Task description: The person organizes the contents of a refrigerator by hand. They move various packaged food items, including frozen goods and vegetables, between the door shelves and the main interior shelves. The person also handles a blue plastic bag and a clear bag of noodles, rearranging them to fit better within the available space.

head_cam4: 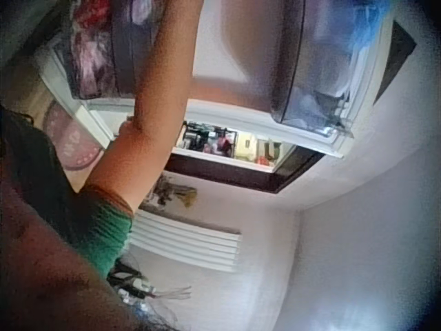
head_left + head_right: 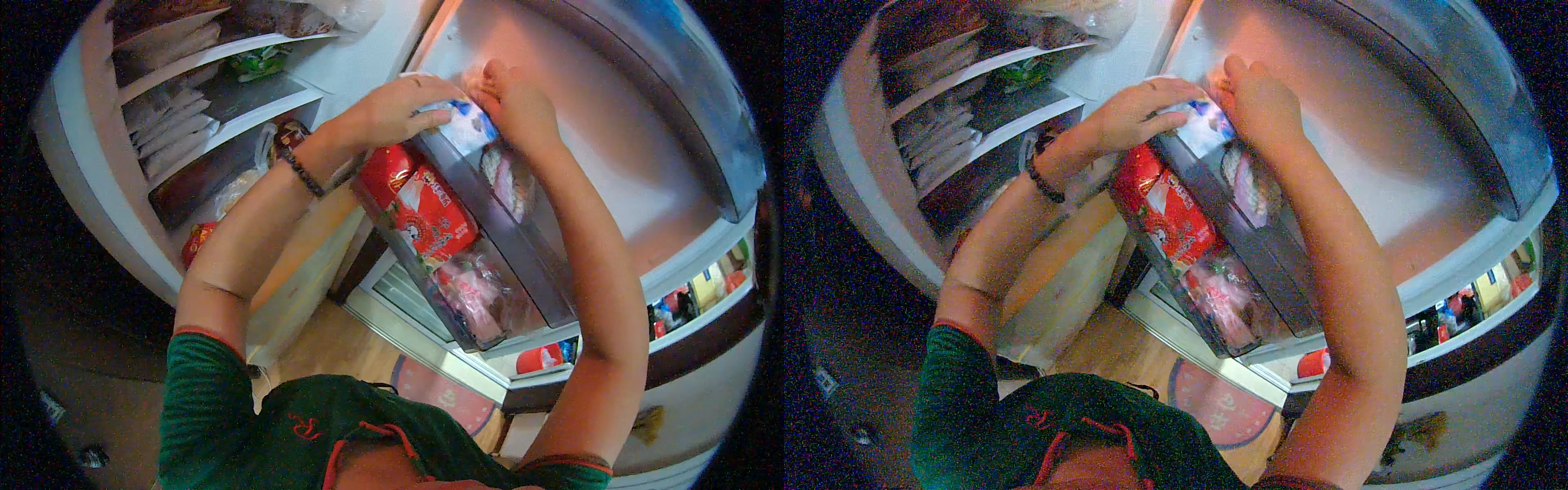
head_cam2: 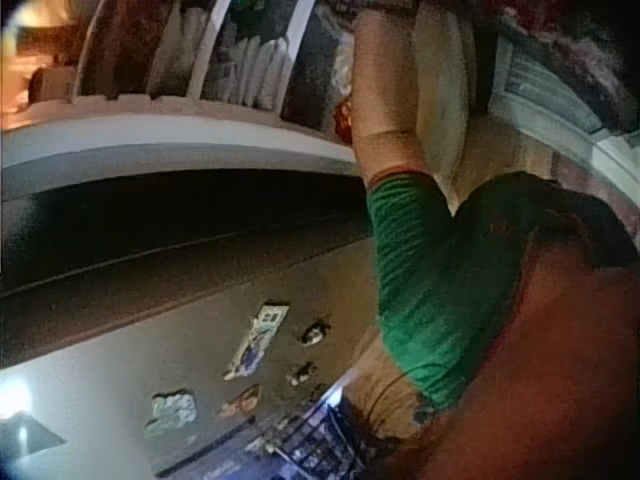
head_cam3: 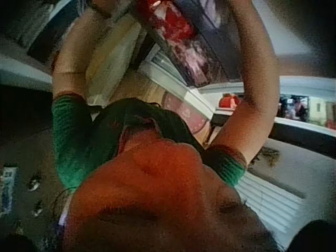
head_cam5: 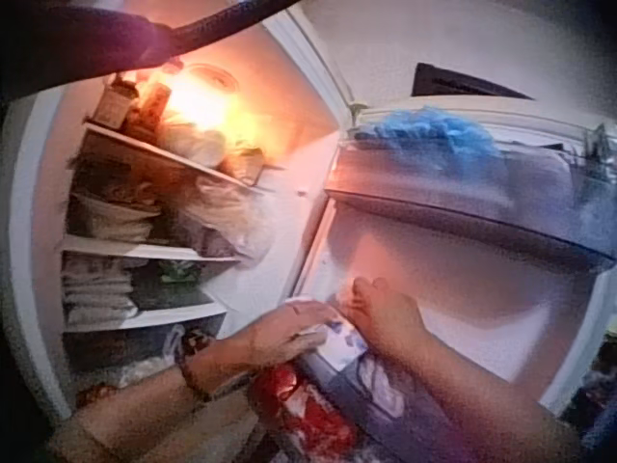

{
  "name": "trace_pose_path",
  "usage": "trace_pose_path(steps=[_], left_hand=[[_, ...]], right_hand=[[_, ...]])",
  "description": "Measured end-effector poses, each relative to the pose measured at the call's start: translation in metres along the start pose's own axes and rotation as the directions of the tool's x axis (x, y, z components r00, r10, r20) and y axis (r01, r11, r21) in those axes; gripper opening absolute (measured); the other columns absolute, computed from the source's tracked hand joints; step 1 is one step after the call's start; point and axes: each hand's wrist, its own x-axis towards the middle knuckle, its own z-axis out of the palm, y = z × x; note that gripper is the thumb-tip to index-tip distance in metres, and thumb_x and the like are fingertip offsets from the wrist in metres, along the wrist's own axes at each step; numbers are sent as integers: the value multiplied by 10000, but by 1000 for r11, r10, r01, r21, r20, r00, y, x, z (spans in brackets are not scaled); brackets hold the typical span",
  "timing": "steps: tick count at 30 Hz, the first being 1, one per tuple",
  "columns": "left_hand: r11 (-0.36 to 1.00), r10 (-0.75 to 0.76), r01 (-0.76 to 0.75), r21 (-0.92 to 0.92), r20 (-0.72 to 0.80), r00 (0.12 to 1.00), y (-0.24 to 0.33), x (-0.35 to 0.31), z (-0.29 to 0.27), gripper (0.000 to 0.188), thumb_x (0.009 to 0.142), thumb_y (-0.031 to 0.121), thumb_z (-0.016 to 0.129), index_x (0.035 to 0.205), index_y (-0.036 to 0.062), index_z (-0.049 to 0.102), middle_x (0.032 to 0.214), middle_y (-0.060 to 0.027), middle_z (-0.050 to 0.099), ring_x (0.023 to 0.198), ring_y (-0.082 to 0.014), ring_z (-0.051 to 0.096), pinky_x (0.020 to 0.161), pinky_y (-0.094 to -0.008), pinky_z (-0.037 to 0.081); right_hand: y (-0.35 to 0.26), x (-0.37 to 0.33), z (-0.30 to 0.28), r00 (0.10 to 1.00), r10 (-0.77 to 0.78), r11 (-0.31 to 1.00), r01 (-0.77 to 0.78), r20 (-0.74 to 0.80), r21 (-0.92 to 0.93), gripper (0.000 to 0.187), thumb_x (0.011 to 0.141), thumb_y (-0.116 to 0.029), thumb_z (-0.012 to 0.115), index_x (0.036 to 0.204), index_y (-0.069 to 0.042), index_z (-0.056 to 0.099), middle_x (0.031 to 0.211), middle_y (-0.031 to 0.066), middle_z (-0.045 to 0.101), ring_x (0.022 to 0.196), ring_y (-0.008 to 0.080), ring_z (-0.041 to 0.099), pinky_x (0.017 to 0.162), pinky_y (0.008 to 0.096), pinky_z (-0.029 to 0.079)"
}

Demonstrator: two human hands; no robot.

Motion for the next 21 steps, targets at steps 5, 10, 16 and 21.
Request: trace_pose_path(steps=[5, 10, 16, 21], left_hand=[[992, -80, 97, -81, 200, 977, 0, 1, -1, 378, 919, 293, 515, 1184, 29, 573, 1192, -172, 579, 1115, -308, 539, 974, -373, 403], [995, -43, 54, -89, 119, 992, -3, -5, 9, 372, 927, 287, 505, 1190, 35, 578, 1154, -174, 581, 1093, -329, 534, 963, -385, 407], [997, -33, 31, 77, 23, 999, 5, -9, 12, 363, 918, 265, 522, 1238, 101, 572, 1169, -164, 554, 1144, -337, 472, 998, -406, 366], [999, 30, -26, 45, -96, 995, 7, -24, -5, 338, 913, 238, 533, 1218, 104, 592, 1214, -163, 541, 1201, -325, 442, 1038, -394, 338]], right_hand=[[7, 10, -12, 962, 66, 943, -147, 265, 298, 359, 815, -350, 657, 981, -36, 610, 885, 184, 644, 774, 307, 628, 688, 394, 494], [22, 7, 5, 951, -29, 974, -42, 307, 222, 265, 727, -245, 691, 931, -76, 680, 863, 191, 664, 823, 336, 648, 753, 397, 504], [9, 11, 12, 962, -77, 980, 24, 262, 198, 235, 741, -159, 658, 967, -99, 687, 877, 178, 665, 831, 353, 638, 766, 430, 495], [-11, 6, -26, 977, 21, 929, -98, 213, 356, 312, 773, -132, 635, 1082, -95, 665, 945, 185, 667, 863, 328, 649, 782, 408, 502]])
